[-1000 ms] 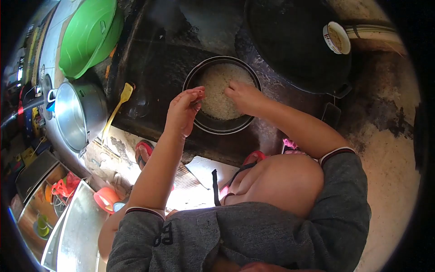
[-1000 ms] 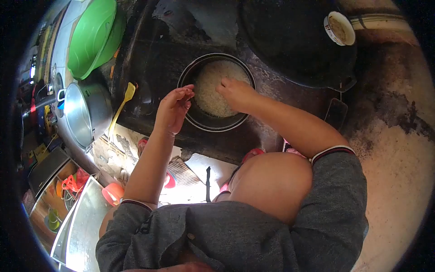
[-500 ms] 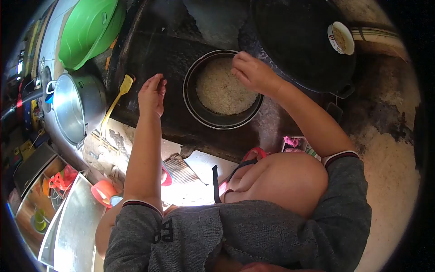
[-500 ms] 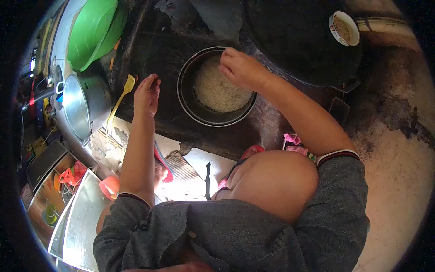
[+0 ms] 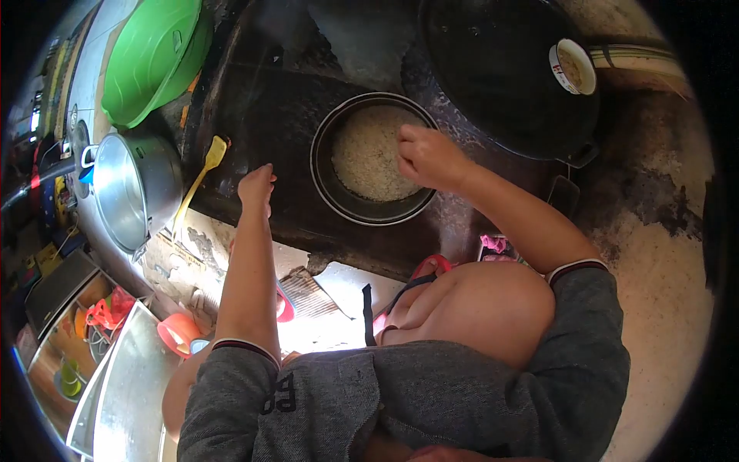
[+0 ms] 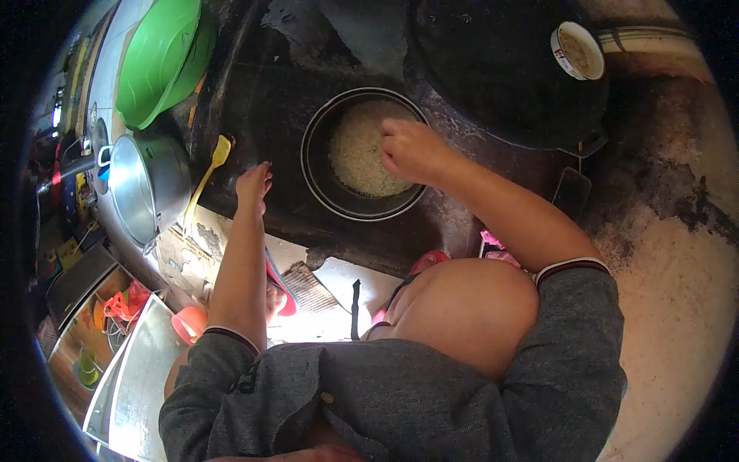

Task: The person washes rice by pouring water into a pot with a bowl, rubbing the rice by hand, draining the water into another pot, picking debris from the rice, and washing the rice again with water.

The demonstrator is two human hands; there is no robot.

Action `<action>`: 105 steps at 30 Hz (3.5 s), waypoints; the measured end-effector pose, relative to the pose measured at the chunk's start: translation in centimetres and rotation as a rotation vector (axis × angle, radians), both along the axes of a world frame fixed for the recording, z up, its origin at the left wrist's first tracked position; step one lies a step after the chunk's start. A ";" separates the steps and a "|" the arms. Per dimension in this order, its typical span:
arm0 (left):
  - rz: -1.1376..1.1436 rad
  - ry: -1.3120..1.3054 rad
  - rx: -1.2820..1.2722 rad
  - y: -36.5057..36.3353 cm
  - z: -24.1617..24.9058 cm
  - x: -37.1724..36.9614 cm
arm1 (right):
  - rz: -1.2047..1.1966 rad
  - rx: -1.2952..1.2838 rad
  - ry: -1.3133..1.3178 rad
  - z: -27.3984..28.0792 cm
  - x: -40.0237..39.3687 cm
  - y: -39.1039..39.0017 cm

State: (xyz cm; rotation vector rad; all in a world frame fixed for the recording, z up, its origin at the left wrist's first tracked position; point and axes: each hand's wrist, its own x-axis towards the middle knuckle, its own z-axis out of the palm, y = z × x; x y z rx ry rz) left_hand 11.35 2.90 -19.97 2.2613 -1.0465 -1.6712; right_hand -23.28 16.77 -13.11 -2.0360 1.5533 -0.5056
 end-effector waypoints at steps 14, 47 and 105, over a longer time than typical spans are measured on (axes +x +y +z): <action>-0.276 0.210 -0.002 5.2 4.3 -10.0 | -0.462 -0.002 -0.294 4.5 -5.5 -1.1; -0.487 0.579 -0.052 5.9 6.5 -29.4 | -0.964 0.114 -1.784 1.1 -9.7 -1.3; -0.386 0.479 -0.101 -0.3 8.7 -24.8 | -1.127 0.223 -1.761 -0.2 -10.1 -1.4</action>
